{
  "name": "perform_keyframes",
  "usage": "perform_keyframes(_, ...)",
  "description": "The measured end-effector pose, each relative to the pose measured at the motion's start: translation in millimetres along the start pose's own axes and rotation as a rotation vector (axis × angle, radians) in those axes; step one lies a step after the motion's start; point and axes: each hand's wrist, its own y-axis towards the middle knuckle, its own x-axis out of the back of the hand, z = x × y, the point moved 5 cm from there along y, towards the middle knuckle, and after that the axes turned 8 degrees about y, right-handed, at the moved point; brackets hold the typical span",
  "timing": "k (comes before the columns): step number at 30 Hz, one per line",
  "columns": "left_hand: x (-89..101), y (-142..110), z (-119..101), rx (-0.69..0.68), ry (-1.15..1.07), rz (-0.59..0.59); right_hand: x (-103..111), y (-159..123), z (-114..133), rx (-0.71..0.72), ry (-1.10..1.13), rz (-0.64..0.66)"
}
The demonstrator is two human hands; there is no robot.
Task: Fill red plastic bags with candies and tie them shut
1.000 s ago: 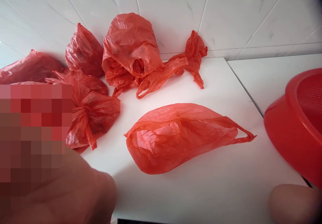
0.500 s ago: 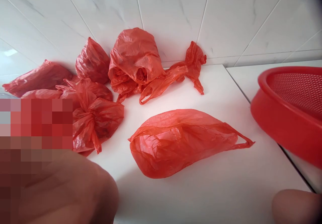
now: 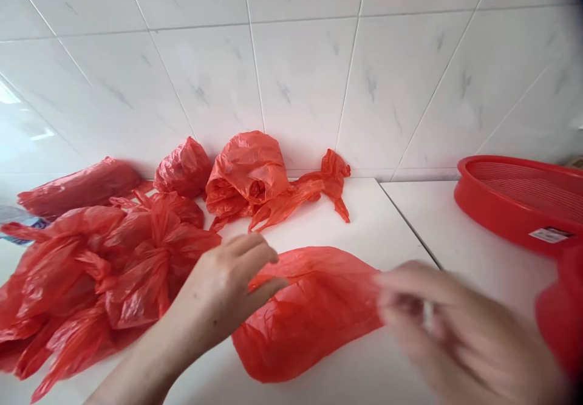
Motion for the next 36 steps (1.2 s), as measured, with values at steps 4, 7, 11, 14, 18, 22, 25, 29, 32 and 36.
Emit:
perform_keyframes(4,-53.9,-31.3,-6.1,0.004,-0.138,0.446,-71.3,7.1,-31.3,-0.048,-0.111,0.334)
perform_keyframes(7,-82.5,-36.8,-4.7,0.015,-0.064,0.546,-103.2,-0.7,-65.3,-0.139,-0.270,0.419)
perform_keyframes(11,-90.8,-14.0,27.4,0.118,0.264,0.433,-108.4,-6.8,-90.5,-0.398,-0.150,0.583)
perform_keyframes(14,-87.4,-3.1,42.4,0.127,0.268,0.434,-96.8,-6.8,-96.5,-0.590,-0.089,0.638)
perform_keyframes(18,-84.3,-7.6,18.8,-0.037,0.087,0.405,-81.7,1.2,-102.3,-0.603,-0.090,0.505)
perform_keyframes(22,-93.9,-23.8,-16.0,-0.177,-0.004,0.405,-81.8,6.6,-109.3,-0.544,-0.046,0.429)
perform_keyframes(25,-106.8,-33.7,-22.4,-0.189,0.090,0.475,-81.3,9.6,-115.1,-0.540,-0.142,0.422)
perform_keyframes(29,-112.0,-41.7,-20.6,-0.209,0.186,0.508,-75.5,11.9,-122.0,-0.545,-0.280,0.401)
perform_keyframes(32,-102.0,-41.2,-20.0,-0.168,0.156,0.389,-77.1,8.5,-119.5,-0.503,-0.339,0.432)
perform_keyframes(36,-73.1,-35.7,-10.3,-0.129,0.115,0.011,-66.4,12.7,-77.2,-0.269,-0.357,0.283)
